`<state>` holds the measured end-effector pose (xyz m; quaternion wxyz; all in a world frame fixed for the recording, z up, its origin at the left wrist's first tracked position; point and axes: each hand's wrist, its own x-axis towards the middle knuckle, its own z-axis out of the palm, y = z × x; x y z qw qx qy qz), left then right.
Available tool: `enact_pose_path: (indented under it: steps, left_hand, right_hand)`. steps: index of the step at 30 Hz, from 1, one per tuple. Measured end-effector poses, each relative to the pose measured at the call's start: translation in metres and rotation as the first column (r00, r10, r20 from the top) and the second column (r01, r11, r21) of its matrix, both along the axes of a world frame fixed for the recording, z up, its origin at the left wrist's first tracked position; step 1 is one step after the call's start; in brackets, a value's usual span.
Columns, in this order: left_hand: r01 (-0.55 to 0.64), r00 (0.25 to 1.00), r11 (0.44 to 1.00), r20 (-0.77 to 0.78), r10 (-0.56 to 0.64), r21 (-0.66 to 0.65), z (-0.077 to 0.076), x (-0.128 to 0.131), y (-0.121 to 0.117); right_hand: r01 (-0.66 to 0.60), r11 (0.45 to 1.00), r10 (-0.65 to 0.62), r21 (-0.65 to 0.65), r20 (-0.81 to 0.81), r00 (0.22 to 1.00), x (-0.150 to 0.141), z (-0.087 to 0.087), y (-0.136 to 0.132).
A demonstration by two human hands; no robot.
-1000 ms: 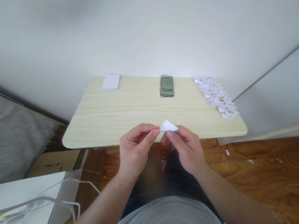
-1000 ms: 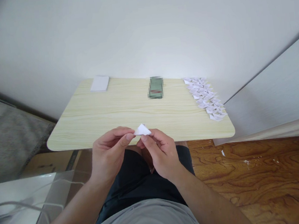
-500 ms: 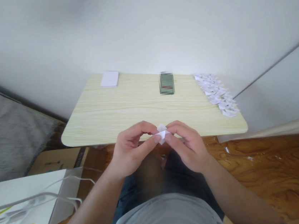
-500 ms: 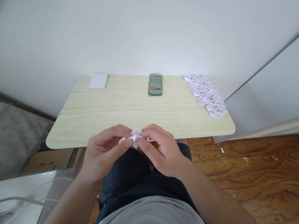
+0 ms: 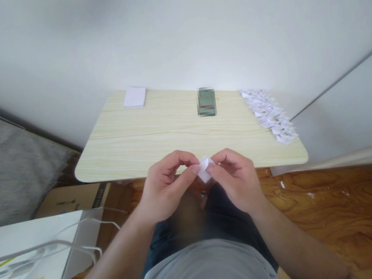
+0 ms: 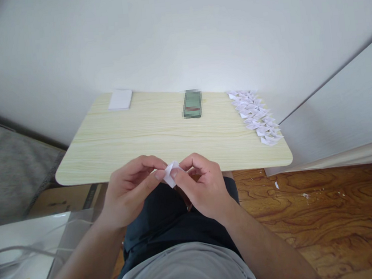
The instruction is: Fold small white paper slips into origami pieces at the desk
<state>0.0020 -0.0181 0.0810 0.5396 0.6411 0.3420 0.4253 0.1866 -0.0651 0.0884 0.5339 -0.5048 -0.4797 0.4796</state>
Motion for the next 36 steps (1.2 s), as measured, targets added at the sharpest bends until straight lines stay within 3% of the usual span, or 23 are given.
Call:
enact_pose_path:
  steps: [7, 15, 19, 27, 36]
  left_hand:
    - [0.023, 0.998, 0.999, -0.063, -0.021, 0.036, 0.002, 0.001, 0.000]
    - [-0.064, 0.993, 0.984, -0.083, 0.079, 0.167, -0.003, 0.004, 0.000]
    - [-0.134, 0.980, 0.954, -0.108, 0.168, 0.270, -0.005, 0.006, -0.001]
    - [-0.079, 0.964, 0.927, -0.210, 0.166, 0.367, 0.001, 0.002, -0.002]
    - [-0.035, 0.931, 0.903, -0.314, 0.185, 0.428, 0.012, 0.000, -0.002]
  right_hand:
    - [0.019, 0.999, -0.022, 0.025, 0.104, 0.994, 0.003, 0.002, 0.001]
    - [0.046, 0.995, -0.046, 0.085, -0.002, 0.999, 0.005, -0.005, 0.004]
    - [0.020, 0.997, -0.026, 0.076, 0.082, 0.996, 0.009, -0.005, 0.005]
    - [-0.096, 0.958, 0.028, 0.270, 0.247, 0.969, 0.012, 0.008, 0.005]
    - [-0.114, 0.943, -0.021, 0.312, 0.399, 0.917, 0.008, 0.013, -0.001]
